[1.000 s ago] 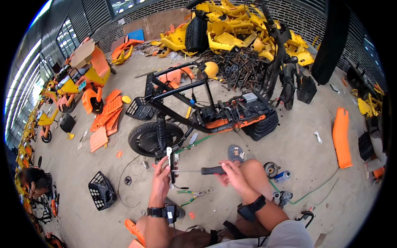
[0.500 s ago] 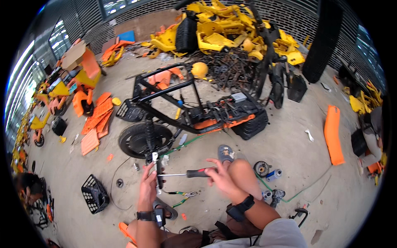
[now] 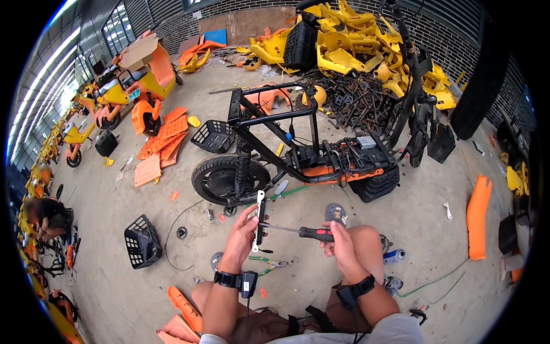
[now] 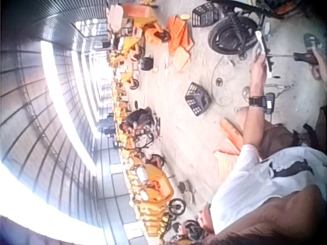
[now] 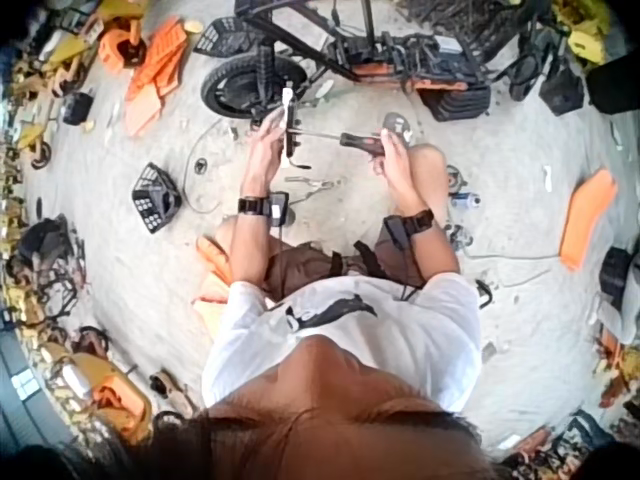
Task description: The person assembles a small electrical component with a metal bracket by inserting a screw with a screwdriver.
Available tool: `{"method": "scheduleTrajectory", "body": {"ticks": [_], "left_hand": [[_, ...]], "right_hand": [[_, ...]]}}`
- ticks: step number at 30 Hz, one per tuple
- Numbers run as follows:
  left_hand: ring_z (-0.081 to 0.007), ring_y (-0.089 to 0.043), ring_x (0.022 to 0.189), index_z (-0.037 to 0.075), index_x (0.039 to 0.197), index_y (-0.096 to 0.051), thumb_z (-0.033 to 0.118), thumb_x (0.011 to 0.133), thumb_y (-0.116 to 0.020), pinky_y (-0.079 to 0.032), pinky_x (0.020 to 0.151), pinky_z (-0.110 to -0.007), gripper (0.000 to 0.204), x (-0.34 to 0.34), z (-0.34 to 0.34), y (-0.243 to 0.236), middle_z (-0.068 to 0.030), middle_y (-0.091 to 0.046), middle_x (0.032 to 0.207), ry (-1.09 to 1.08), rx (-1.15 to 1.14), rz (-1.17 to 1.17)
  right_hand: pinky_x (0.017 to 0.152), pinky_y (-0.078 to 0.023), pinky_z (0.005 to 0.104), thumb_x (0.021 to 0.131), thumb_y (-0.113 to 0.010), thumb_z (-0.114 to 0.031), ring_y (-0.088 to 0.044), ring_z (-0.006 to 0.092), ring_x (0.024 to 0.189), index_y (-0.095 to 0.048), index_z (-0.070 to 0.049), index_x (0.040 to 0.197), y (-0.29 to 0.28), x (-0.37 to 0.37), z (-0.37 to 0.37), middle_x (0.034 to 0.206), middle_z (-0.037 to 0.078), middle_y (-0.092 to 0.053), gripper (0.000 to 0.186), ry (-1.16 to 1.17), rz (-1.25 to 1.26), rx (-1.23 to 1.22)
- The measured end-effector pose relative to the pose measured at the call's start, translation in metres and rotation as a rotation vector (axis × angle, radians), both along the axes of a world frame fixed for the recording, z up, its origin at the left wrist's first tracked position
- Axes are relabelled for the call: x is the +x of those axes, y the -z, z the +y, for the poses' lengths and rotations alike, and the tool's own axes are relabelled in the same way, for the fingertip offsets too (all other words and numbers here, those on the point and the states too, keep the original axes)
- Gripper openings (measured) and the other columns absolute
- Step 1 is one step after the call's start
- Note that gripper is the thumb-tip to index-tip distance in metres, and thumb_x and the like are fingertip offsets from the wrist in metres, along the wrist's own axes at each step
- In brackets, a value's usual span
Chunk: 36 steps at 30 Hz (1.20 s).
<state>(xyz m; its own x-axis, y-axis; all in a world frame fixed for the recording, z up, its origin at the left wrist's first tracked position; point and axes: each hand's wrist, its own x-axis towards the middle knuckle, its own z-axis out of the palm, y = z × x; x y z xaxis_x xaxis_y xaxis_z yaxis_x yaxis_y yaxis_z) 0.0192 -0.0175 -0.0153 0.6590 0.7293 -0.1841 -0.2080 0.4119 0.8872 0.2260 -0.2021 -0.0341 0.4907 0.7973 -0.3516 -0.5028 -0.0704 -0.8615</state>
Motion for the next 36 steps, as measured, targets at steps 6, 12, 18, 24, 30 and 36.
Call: {"method": "scheduleTrajectory", "body": {"ticks": [6,12,18,24,30,36], "left_hand": [[-0.0222,-0.063,0.097,0.011,0.14,-0.044,0.016,0.098,-0.052,-0.052,0.079,-0.036,0.044,-0.003,0.003,0.002,-0.015,-0.062,0.117,-0.042,0.036,0.068],[-0.023,-0.063,0.098,0.008,0.141,-0.044,0.014,0.097,-0.053,-0.051,0.079,-0.036,0.045,-0.012,0.003,0.001,-0.0151,-0.063,0.116,-0.044,0.065,0.063],[-0.021,-0.063,0.096,0.007,0.139,-0.045,0.016,0.097,-0.055,-0.053,0.076,-0.036,0.044,-0.015,0.005,0.002,-0.0143,-0.063,0.113,-0.11,0.074,0.079],[-0.0194,-0.062,0.096,0.008,0.139,-0.045,0.016,0.096,-0.056,-0.053,0.077,-0.036,0.045,-0.006,0.004,-0.009,-0.0138,-0.064,0.114,-0.083,0.036,0.012],[-0.0199,-0.059,0.101,0.008,0.139,-0.046,0.012,0.093,-0.061,-0.05,0.081,-0.034,0.048,0.002,0.005,-0.008,-0.0119,-0.062,0.116,-0.067,0.108,-0.014],[-0.0231,-0.063,0.097,0.007,0.14,-0.044,0.014,0.095,-0.056,-0.053,0.078,-0.038,0.047,-0.004,0.007,-0.008,-0.014,-0.064,0.112,-0.064,0.062,0.058]], "right_hand": [[0.048,-0.042,0.0248,0.101,-0.047,-0.027,-0.05,0.0119,0.051,-0.048,-0.004,0.123,0.007,-0.006,0.001,0.086,0.011,-0.057,0.032,0.012,-0.23,0.064],[0.05,-0.044,0.0268,0.096,-0.056,-0.019,-0.055,0.0129,0.06,-0.043,-0.006,0.13,0.009,-0.002,0.002,0.091,0.01,-0.057,0.039,-0.087,-0.023,-0.005],[0.051,-0.042,0.0249,0.1,-0.052,-0.024,-0.05,0.0109,0.054,-0.045,-0.004,0.128,0.011,-0.008,0.001,0.085,0.009,-0.059,0.035,-0.111,-0.217,0.056],[0.047,-0.04,0.0246,0.101,-0.05,-0.028,-0.045,0.0104,0.045,-0.05,-0.003,0.123,0.001,-0.013,0.006,0.077,0.01,-0.06,0.033,-0.032,-0.139,0.102],[0.048,-0.041,0.0239,0.101,-0.05,-0.029,-0.046,0.01,0.047,-0.05,-0.004,0.118,0.002,-0.005,-0.004,0.076,0.009,-0.058,0.03,-0.047,-0.079,-0.002],[0.052,-0.043,0.0261,0.098,-0.054,-0.019,-0.052,0.0122,0.056,-0.047,-0.005,0.115,-0.002,-0.006,-0.004,0.08,0.009,-0.059,0.023,-0.07,-0.101,0.104]]}}
